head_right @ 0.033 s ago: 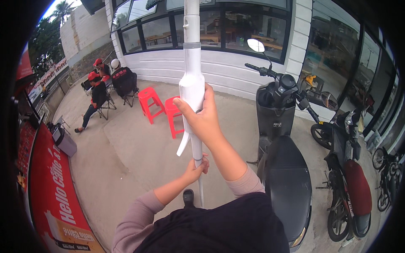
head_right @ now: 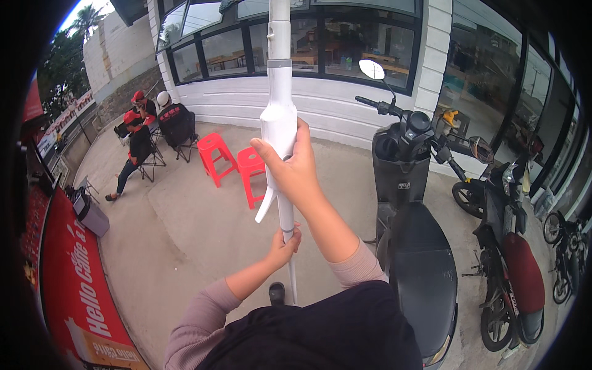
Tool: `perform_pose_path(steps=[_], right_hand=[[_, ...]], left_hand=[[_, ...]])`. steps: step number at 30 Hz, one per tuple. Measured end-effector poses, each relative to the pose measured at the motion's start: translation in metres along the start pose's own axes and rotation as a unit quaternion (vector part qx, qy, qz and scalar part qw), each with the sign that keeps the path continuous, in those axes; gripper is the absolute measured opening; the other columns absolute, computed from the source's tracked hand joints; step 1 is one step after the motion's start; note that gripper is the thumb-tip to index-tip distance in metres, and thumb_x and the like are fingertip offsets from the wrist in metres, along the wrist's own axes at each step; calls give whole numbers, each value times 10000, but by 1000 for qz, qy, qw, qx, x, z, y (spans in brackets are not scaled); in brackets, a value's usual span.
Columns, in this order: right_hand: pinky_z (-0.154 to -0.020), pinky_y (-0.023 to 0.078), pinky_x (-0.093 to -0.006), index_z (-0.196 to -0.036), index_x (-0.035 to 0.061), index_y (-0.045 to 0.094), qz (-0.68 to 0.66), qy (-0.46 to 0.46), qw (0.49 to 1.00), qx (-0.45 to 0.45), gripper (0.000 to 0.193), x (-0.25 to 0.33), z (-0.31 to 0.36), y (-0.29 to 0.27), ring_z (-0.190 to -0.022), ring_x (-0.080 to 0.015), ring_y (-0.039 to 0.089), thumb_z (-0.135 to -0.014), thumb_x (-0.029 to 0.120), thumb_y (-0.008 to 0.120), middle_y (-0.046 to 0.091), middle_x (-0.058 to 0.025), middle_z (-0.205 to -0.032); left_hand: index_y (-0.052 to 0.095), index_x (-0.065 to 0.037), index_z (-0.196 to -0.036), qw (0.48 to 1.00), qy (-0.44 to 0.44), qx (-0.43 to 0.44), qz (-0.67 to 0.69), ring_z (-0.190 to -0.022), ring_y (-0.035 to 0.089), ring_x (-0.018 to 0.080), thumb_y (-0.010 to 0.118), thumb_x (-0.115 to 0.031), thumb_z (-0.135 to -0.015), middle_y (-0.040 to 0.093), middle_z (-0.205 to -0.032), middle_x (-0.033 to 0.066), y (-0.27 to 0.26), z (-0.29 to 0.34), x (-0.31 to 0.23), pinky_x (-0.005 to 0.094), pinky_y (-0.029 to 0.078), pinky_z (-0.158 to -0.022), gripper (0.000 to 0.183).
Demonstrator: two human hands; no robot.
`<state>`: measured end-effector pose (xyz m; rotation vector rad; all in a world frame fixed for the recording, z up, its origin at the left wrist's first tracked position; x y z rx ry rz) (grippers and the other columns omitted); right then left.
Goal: The person wipes a window frame and glass panel with a cloth by hand after holding a squeegee.
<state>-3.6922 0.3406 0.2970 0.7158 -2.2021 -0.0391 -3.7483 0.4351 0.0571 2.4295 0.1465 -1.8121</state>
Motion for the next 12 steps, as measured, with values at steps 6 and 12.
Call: perform_pose_path(steps=[6, 12], right_hand=[[-973, 362, -380, -1399, 9, 245, 82, -25, 992, 95, 796, -96, -172, 32, -1138, -288, 440, -837, 425, 623, 370, -190, -1264], [-1004, 317, -381, -1414, 130, 327, 58, 166, 961, 212, 685, -272, -259, -6, -1203, -214, 394, -882, 527, 497, 421, -35, -1266]], left_hand=[[505, -55, -969, 995, 92, -22, 32, -484, 421, 40, 540, -177, -915, 459, -612, -26, -93, -206, -27, 218, 342, -426, 138], [456, -65, -930, 978, 60, 63, 187, -412, 403, 68, 572, -291, -905, 432, -546, -16, -148, -387, -54, 234, 326, -373, 255]])
Point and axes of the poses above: each hand's wrist, its own z-axis away from the middle knuckle, its own y-axis out of the palm, x = y × z, the point moved 3 cm from there along -z, towards the middle knuckle
